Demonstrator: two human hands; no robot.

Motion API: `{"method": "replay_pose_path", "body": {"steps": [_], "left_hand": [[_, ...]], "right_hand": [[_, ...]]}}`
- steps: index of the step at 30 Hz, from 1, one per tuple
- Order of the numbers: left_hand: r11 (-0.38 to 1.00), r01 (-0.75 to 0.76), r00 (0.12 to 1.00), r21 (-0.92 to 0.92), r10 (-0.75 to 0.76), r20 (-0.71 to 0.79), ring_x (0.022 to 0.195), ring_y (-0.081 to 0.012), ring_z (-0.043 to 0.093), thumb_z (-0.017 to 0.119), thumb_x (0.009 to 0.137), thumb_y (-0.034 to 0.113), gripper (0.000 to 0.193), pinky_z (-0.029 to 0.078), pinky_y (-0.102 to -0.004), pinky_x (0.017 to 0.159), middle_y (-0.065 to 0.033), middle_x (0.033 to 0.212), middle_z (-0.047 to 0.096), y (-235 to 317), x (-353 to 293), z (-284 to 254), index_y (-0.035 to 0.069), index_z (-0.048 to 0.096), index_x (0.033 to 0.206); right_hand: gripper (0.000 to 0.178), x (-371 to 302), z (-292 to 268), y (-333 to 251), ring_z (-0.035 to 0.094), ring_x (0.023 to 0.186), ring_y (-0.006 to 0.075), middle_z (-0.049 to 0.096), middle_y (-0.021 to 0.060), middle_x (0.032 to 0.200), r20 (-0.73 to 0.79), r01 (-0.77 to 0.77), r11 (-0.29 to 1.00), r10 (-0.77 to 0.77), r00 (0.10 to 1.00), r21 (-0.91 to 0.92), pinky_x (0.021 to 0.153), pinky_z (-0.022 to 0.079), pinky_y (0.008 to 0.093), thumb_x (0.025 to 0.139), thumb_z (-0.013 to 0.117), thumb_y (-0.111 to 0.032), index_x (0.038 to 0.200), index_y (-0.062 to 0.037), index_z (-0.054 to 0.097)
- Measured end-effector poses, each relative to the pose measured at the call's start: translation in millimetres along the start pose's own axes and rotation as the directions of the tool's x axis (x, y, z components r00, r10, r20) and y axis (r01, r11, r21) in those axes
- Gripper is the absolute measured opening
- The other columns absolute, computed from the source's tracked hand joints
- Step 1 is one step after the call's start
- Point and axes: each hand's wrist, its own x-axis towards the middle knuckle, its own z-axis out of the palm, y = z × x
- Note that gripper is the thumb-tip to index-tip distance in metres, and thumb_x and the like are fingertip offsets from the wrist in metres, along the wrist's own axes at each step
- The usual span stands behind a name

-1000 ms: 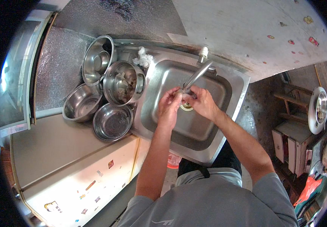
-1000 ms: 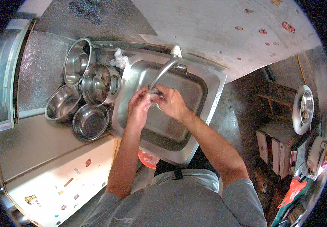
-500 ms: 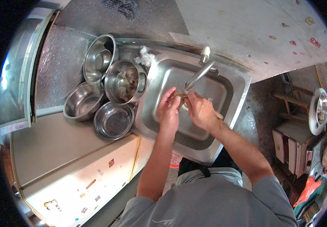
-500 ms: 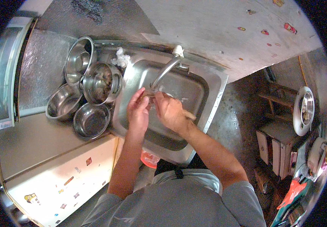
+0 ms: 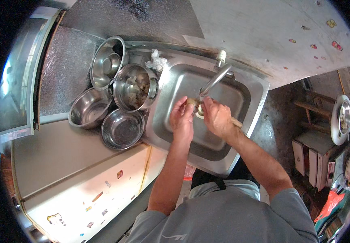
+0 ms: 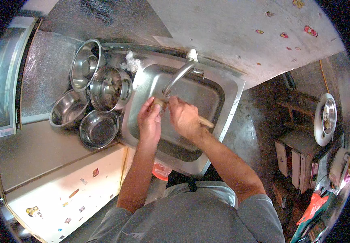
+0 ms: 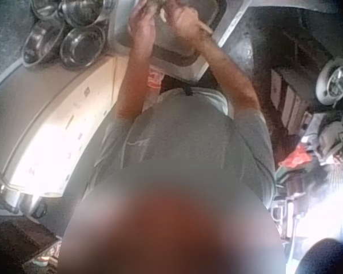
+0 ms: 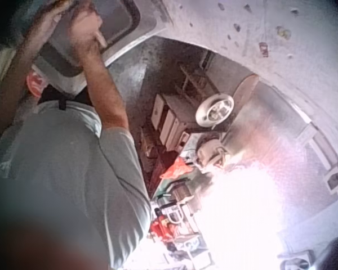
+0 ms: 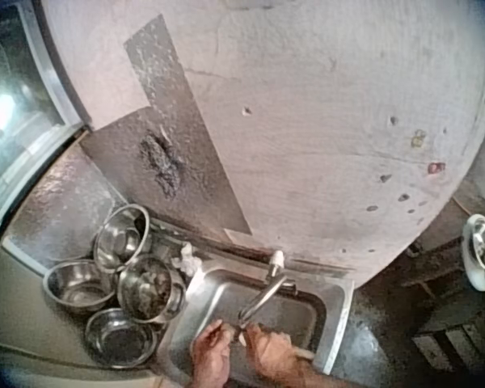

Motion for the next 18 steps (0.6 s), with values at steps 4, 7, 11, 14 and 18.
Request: {"method": "replay_pose_path", "body": {"steps": [4,7,11,14,18], "left_hand": [[0.999,-0.019,1.000,-0.030,0.019,-0.004,0.098,-0.0131,0.055,0.063,0.087,-0.004,0.036,0.047,-0.0267,0.088,-0.0049,0.106,0.057,0,-1,3,0.001,0.053,0.122],[0.999,-0.044,0.999,-0.019,0.044,-0.007,0.098,-0.0135,0.055,0.064,0.087,-0.004,0.037,0.047,-0.0272,0.089,-0.0055,0.107,0.057,-3,1,2,0.001,0.053,0.122],[0.997,-0.077,0.997,0.013,0.077,0.006,0.100,-0.0143,0.056,0.063,0.088,-0.003,0.035,0.047,-0.0293,0.091,-0.0059,0.109,0.057,-5,1,1,0.001,0.053,0.121],[0.998,-0.005,0.999,-0.064,0.002,-0.038,0.102,-0.0158,0.056,0.062,0.089,-0.001,0.032,0.047,-0.0316,0.092,-0.0056,0.110,0.057,0,-2,7,0.002,0.054,0.120],[0.984,0.019,0.998,-0.180,-0.029,-0.052,0.105,-0.0176,0.057,0.061,0.089,0.000,0.031,0.046,-0.0339,0.094,-0.0055,0.112,0.059,-6,5,-4,0.005,0.056,0.119]], "right_hand": [[0.008,0,-7,-6,0.067,0.075,0.0399,0.066,0.0197,0.088,0.036,0.031,0.999,-0.030,0.999,-0.015,0.066,0.054,0.0498,0.087,0.055,-0.011,0.092,-0.0039,0.053],[0.010,3,-7,-3,0.067,0.075,0.0398,0.067,0.0195,0.087,-0.012,-0.021,1.000,0.021,1.000,-0.006,0.066,0.054,0.0499,0.087,0.055,-0.012,0.094,-0.0037,0.054],[0.012,3,-8,-3,0.067,0.074,0.0409,0.066,0.0209,0.084,0.017,0.015,1.000,-0.015,1.000,-0.023,0.066,0.054,0.0499,0.089,0.054,-0.013,0.096,-0.0026,0.054],[0.013,8,-9,5,0.066,0.074,0.0414,0.066,0.0221,0.084,0.018,-0.059,0.998,0.059,0.998,-0.018,0.066,0.054,0.0498,0.090,0.054,-0.013,0.097,-0.0022,0.053],[0.011,-1,-8,-4,0.066,0.076,0.0420,0.065,0.0230,0.085,-0.019,0.047,0.997,-0.046,0.999,0.060,0.066,0.053,0.0503,0.090,0.054,-0.012,0.096,-0.0024,0.053]]}}
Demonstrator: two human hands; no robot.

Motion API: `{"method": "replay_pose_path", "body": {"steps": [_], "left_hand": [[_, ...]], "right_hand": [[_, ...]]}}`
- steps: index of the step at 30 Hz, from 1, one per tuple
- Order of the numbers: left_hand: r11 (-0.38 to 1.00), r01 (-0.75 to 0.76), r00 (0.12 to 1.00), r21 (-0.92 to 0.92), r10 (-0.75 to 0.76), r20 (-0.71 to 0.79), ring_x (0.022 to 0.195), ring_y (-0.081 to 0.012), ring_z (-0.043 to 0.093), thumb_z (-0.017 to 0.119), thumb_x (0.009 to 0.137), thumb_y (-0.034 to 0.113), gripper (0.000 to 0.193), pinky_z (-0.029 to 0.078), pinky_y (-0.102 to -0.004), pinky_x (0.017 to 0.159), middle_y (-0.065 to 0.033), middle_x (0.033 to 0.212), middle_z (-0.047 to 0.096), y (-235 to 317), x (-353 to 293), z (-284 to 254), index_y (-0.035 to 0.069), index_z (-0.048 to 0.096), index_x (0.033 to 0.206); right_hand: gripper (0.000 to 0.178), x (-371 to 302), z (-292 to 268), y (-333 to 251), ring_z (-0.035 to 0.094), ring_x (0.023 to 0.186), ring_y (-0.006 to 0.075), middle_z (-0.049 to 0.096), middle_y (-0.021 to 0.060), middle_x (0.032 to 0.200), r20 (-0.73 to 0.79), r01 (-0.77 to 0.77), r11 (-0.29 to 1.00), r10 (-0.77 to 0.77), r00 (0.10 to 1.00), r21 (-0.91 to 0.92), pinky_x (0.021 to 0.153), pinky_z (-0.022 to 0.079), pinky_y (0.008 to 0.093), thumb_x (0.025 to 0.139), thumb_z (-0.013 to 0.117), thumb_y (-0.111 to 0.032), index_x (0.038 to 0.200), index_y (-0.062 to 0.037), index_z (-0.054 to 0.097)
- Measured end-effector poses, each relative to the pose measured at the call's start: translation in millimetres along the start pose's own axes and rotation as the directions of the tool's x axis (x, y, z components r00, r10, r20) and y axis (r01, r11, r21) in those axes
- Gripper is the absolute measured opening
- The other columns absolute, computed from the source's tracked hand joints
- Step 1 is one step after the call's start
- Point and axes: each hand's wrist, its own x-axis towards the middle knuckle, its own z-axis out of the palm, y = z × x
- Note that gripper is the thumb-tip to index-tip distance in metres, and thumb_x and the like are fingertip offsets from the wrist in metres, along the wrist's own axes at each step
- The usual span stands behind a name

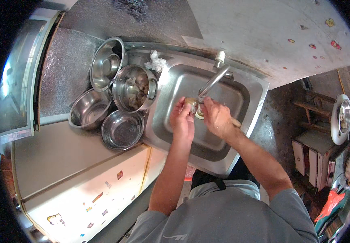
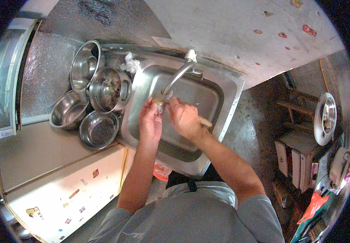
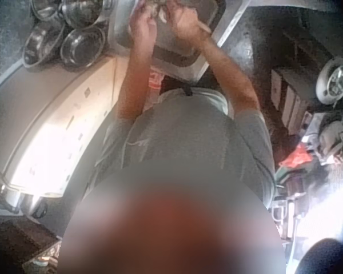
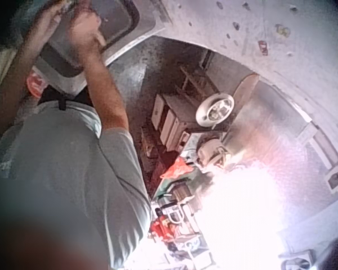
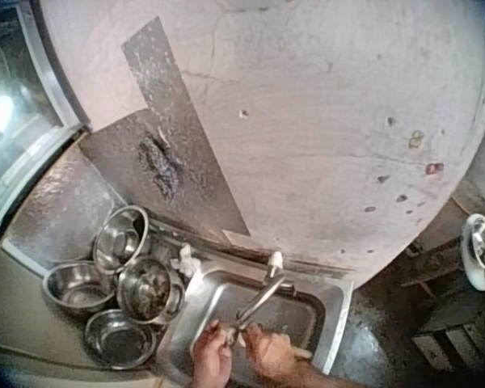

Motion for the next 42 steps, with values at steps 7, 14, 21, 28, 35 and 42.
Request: {"method": "replay_pose_path", "body": {"steps": [7,14,21,28,35,42], "left_hand": [[0.988,0.089,0.996,-0.123,-0.091,-0.012,0.106,-0.0185,0.058,0.061,0.088,-0.002,0.032,0.044,-0.0337,0.096,-0.0056,0.115,0.060,-6,4,-3,0.008,0.057,0.118],[0.993,0.046,0.998,-0.108,-0.040,0.057,0.108,-0.0191,0.056,0.061,0.088,-0.002,0.034,0.044,-0.0343,0.097,-0.0075,0.114,0.058,-7,2,2,0.006,0.054,0.120],[0.942,-0.236,0.953,0.240,0.177,0.245,0.110,-0.0161,0.054,0.062,0.088,-0.003,0.038,0.042,-0.0320,0.099,-0.0080,0.115,0.056,-7,0,6,0.001,0.050,0.124],[0.856,-0.228,0.969,0.464,0.151,0.197,0.102,-0.0127,0.059,0.064,0.088,-0.001,0.028,0.045,-0.0274,0.093,-0.0063,0.111,0.062,2,-4,20,-0.001,0.058,0.115],[0.688,-0.333,0.943,0.645,0.245,0.226,0.088,-0.0096,0.060,0.064,0.087,-0.003,0.018,0.048,-0.0245,0.081,-0.0034,0.098,0.065,-1,1,10,0.000,0.061,0.105],[0.635,-0.354,0.935,0.687,0.263,0.239,0.081,-0.0089,0.060,0.065,0.087,-0.003,0.016,0.049,-0.0226,0.074,-0.0035,0.092,0.066,-2,2,11,-0.001,0.061,0.102]], "right_hand": [[0.012,3,4,12,0.065,0.077,0.0430,0.065,0.0228,0.087,0.012,-0.132,0.991,0.132,0.991,-0.004,0.069,0.052,0.0519,0.088,0.057,-0.011,0.094,-0.0028,0.052],[0.015,10,10,21,0.065,0.081,0.0427,0.065,0.0216,0.085,0.000,-0.141,0.983,0.142,0.990,0.120,0.070,0.051,0.0515,0.090,0.057,-0.016,0.092,-0.0021,0.054],[0.022,16,24,27,0.058,0.071,0.0144,0.061,0.0074,0.074,0.229,-0.362,0.599,0.289,0.930,0.714,0.066,0.047,0.0319,0.094,0.059,-0.021,0.102,-0.0008,0.059],[0.016,17,17,21,0.053,0.074,0.0094,0.060,0.0024,0.076,0.163,-0.254,0.543,0.212,0.964,0.800,0.067,0.046,0.0271,0.093,0.060,-0.015,0.103,-0.0018,0.060],[0.014,12,4,14,0.065,0.078,0.0415,0.065,0.0238,0.086,0.047,-0.190,0.939,0.184,0.982,0.288,0.068,0.051,0.0490,0.094,0.054,-0.014,0.098,-0.0016,0.052],[0.017,7,-1,-2,0.066,0.078,0.0437,0.065,0.0250,0.087,0.083,-0.113,0.994,0.113,0.990,-0.005,0.069,0.053,0.0519,0.094,0.051,-0.017,0.099,-0.0009,0.050]]}}
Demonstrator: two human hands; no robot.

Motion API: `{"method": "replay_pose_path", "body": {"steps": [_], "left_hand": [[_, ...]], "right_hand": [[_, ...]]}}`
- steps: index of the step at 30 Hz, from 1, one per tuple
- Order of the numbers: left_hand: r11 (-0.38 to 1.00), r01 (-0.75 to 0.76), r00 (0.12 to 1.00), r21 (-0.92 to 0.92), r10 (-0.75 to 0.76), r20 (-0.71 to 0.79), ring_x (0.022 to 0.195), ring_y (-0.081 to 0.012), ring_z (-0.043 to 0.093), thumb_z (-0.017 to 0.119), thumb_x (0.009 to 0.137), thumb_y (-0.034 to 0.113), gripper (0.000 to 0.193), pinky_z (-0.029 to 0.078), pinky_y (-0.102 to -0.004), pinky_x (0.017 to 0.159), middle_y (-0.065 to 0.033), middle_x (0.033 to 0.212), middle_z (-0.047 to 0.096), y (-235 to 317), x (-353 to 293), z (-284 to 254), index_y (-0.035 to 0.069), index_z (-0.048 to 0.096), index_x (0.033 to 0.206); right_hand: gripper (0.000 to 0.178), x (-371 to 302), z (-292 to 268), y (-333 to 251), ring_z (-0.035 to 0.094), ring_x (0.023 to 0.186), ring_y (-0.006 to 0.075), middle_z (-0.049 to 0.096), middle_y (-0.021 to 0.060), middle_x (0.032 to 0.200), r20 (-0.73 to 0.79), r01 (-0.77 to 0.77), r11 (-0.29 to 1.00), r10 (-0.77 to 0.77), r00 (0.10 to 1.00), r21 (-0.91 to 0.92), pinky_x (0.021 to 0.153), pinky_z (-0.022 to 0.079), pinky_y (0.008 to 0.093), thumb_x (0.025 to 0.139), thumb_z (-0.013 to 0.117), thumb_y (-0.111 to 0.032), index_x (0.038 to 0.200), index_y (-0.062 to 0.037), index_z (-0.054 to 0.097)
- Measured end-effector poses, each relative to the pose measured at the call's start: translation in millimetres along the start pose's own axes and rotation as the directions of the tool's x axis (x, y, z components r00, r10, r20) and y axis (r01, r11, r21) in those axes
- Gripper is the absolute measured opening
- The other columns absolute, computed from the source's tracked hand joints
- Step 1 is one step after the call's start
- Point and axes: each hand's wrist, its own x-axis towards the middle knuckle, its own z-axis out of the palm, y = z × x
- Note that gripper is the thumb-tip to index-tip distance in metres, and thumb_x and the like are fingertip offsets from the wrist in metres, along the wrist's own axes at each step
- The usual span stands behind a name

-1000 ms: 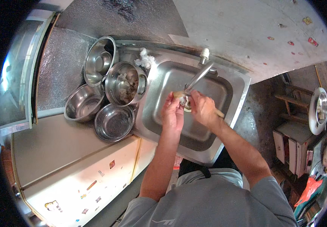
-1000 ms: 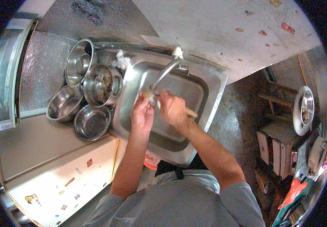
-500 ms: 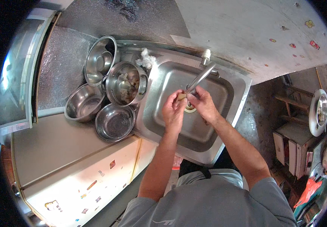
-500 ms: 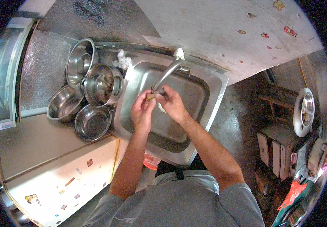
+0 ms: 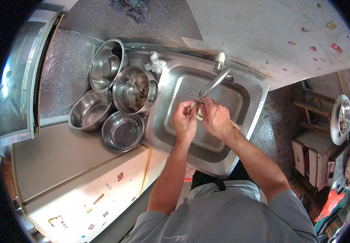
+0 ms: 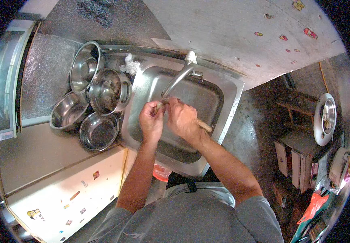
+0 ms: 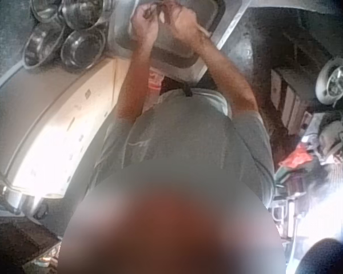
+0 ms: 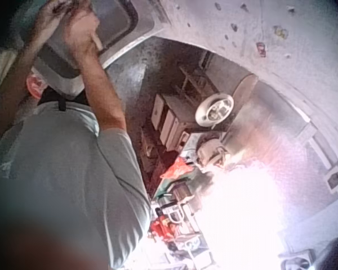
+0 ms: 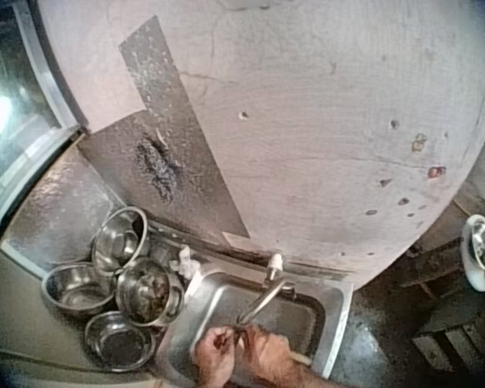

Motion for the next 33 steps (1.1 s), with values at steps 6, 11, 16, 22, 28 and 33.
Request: {"method": "replay_pose_path", "body": {"steps": [6,11,16,22,28,33], "left_hand": [[0.996,-0.002,0.999,0.091,0.005,-0.034,0.081,-0.0093,0.061,0.065,0.087,-0.003,0.015,0.050,-0.0233,0.073,-0.0048,0.093,0.067,-7,0,-4,-0.002,0.061,0.102],[0.982,0.050,0.998,-0.182,-0.053,-0.013,0.088,-0.0116,0.062,0.065,0.089,0.002,0.016,0.050,-0.0261,0.083,-0.0069,0.098,0.066,-6,-1,-5,0.001,0.061,0.104],[0.719,0.311,0.947,-0.622,-0.287,0.141,0.098,-0.0177,0.062,0.062,0.092,0.011,0.019,0.048,-0.0337,0.090,-0.0082,0.106,0.065,-6,5,-12,0.005,0.058,0.109],[0.636,0.363,0.928,-0.681,-0.311,0.205,0.100,-0.0182,0.060,0.064,0.091,0.014,0.019,0.046,-0.0373,0.093,-0.0056,0.106,0.064,-10,6,-13,0.008,0.056,0.108],[0.571,0.408,0.907,-0.713,-0.341,0.247,0.100,-0.0169,0.059,0.067,0.089,0.015,0.021,0.046,-0.0361,0.090,-0.0042,0.106,0.064,-5,5,-12,0.009,0.055,0.106],[0.472,0.456,0.881,-0.755,-0.360,0.307,0.100,-0.0173,0.059,0.069,0.088,0.017,0.022,0.044,-0.0367,0.091,-0.0039,0.108,0.063,-12,3,-9,0.011,0.057,0.105]], "right_hand": [[0.018,2,6,0,0.066,0.079,0.0438,0.066,0.0244,0.087,0.015,-0.036,0.999,0.036,0.999,-0.025,0.071,0.053,0.0520,0.094,0.050,-0.019,0.100,-0.0014,0.051],[0.018,11,2,10,0.065,0.080,0.0449,0.066,0.0251,0.084,0.000,-0.089,0.995,0.089,0.996,-0.044,0.072,0.053,0.0526,0.094,0.049,-0.019,0.100,-0.0019,0.051],[0.018,14,10,21,0.064,0.080,0.0459,0.065,0.0258,0.083,-0.057,-0.097,0.979,0.109,0.992,0.180,0.072,0.052,0.0542,0.093,0.051,-0.019,0.098,-0.0016,0.051],[0.016,9,7,-1,0.065,0.080,0.0451,0.066,0.0254,0.086,-0.044,0.002,0.998,0.000,0.999,0.058,0.070,0.052,0.0545,0.091,0.052,-0.016,0.098,-0.0018,0.052],[0.020,12,-1,11,0.065,0.082,0.0440,0.065,0.0254,0.093,-0.028,0.034,0.999,-0.033,0.999,0.042,0.071,0.052,0.0537,0.092,0.052,-0.020,0.100,-0.0020,0.053],[0.018,16,-7,17,0.065,0.084,0.0432,0.065,0.0245,0.091,0.004,-0.008,1.000,0.008,1.000,0.024,0.072,0.051,0.0525,0.092,0.054,-0.018,0.100,-0.0020,0.051]]}}
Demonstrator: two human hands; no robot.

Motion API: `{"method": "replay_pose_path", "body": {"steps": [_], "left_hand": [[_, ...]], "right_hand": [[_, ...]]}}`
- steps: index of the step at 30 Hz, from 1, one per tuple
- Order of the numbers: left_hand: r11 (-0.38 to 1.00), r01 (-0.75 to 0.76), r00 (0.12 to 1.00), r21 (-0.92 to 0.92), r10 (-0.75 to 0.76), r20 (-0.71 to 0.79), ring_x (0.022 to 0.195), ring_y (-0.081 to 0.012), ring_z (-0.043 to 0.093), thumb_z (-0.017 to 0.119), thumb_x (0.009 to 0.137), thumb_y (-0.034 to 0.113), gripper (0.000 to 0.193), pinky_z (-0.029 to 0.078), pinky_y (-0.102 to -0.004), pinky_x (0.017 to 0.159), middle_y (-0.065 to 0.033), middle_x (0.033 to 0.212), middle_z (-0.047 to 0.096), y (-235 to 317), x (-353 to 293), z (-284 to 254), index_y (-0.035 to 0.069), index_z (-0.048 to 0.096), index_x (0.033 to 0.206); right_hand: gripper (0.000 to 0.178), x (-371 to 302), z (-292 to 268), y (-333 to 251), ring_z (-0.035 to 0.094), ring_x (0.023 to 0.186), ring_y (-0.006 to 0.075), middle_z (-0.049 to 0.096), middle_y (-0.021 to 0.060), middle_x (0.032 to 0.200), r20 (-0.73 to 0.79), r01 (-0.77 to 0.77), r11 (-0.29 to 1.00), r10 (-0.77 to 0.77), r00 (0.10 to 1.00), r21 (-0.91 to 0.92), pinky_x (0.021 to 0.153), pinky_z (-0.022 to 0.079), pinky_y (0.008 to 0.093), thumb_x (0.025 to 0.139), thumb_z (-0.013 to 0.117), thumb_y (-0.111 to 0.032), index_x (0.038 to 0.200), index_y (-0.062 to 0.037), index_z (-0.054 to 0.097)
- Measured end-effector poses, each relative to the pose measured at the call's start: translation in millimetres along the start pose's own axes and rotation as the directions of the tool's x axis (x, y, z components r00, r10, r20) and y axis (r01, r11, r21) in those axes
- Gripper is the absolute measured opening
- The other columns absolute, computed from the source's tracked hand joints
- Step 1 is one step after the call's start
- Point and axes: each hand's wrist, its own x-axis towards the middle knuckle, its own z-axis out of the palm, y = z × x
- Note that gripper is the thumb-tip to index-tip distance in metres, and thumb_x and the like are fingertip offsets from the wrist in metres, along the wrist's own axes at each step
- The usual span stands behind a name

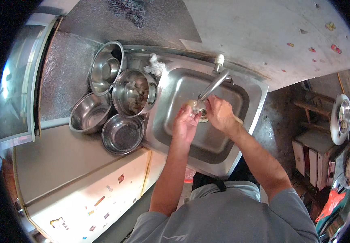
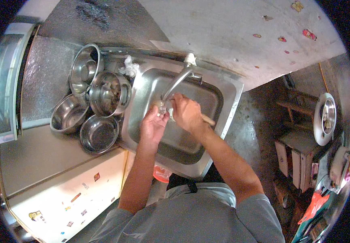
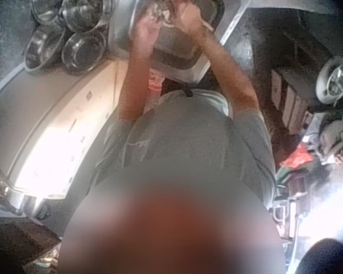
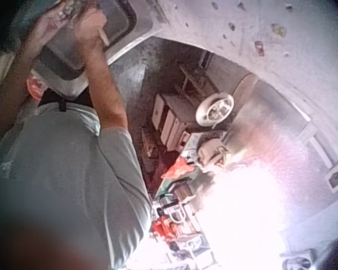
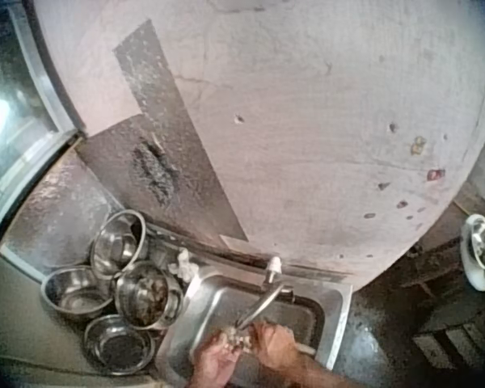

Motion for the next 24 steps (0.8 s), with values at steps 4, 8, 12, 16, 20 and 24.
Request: {"method": "replay_pose_path", "body": {"steps": [4,8,12,16,20,24], "left_hand": [[0.999,0.042,0.999,-0.029,-0.043,-0.018,0.099,-0.0167,0.057,0.066,0.089,0.022,0.024,0.042,-0.0359,0.091,-0.0023,0.108,0.062,-1,-2,3,0.012,0.059,0.111],[0.994,0.090,0.995,-0.069,-0.092,-0.030,0.098,-0.0162,0.056,0.063,0.092,0.024,0.027,0.042,-0.0349,0.090,-0.0014,0.108,0.062,-5,1,-2,0.012,0.060,0.115],[0.990,0.080,0.997,-0.114,-0.080,0.007,0.105,-0.0199,0.057,0.060,0.094,0.021,0.027,0.045,-0.0355,0.092,-0.0059,0.110,0.064,-7,-1,-4,0.007,0.059,0.117],[0.998,0.036,0.999,-0.048,-0.035,0.008,0.102,-0.0184,0.059,0.062,0.093,0.020,0.026,0.045,-0.0347,0.091,-0.0044,0.108,0.064,-6,-3,2,0.008,0.060,0.116],[0.994,-0.070,0.997,0.084,0.067,0.031,0.101,-0.0168,0.059,0.064,0.091,0.018,0.025,0.045,-0.0344,0.091,-0.0031,0.108,0.065,-4,-6,3,0.009,0.060,0.113],[0.956,-0.118,0.992,0.269,0.127,-0.014,0.094,-0.0118,0.059,0.066,0.090,0.018,0.020,0.048,-0.0312,0.085,-0.0017,0.102,0.062,-5,-5,4,0.009,0.059,0.107]], "right_hand": [[0.014,-3,2,0,0.062,0.081,0.0468,0.063,0.0265,0.088,-0.044,0.157,0.986,-0.154,0.987,0.064,0.070,0.050,0.0527,0.090,0.055,-0.012,0.093,0.0013,0.054],[0.014,-2,2,0,0.062,0.081,0.0462,0.063,0.0254,0.087,-0.042,0.143,0.989,-0.142,0.989,0.021,0.070,0.050,0.0527,0.090,0.055,-0.013,0.094,0.0007,0.054],[0.014,-6,4,8,0.065,0.078,0.0431,0.064,0.0235,0.086,-0.058,0.149,0.989,-0.148,0.987,0.014,0.067,0.052,0.0516,0.090,0.056,-0.016,0.095,-0.0035,0.051],[0.014,-3,5,11,0.065,0.077,0.0434,0.065,0.0229,0.084,-0.088,0.020,0.999,-0.023,0.996,-0.044,0.067,0.051,0.0520,0.090,0.057,-0.016,0.095,-0.0038,0.052],[0.014,0,7,5,0.065,0.078,0.0436,0.065,0.0233,0.085,-0.090,0.153,0.988,-0.153,0.984,-0.004,0.067,0.052,0.0515,0.090,0.056,-0.017,0.097,-0.0042,0.053],[0.013,6,10,15,0.064,0.079,0.0431,0.064,0.0234,0.083,-0.043,0.141,0.989,-0.143,0.989,-0.055,0.069,0.051,0.0499,0.089,0.056,-0.015,0.094,-0.0037,0.055]]}}
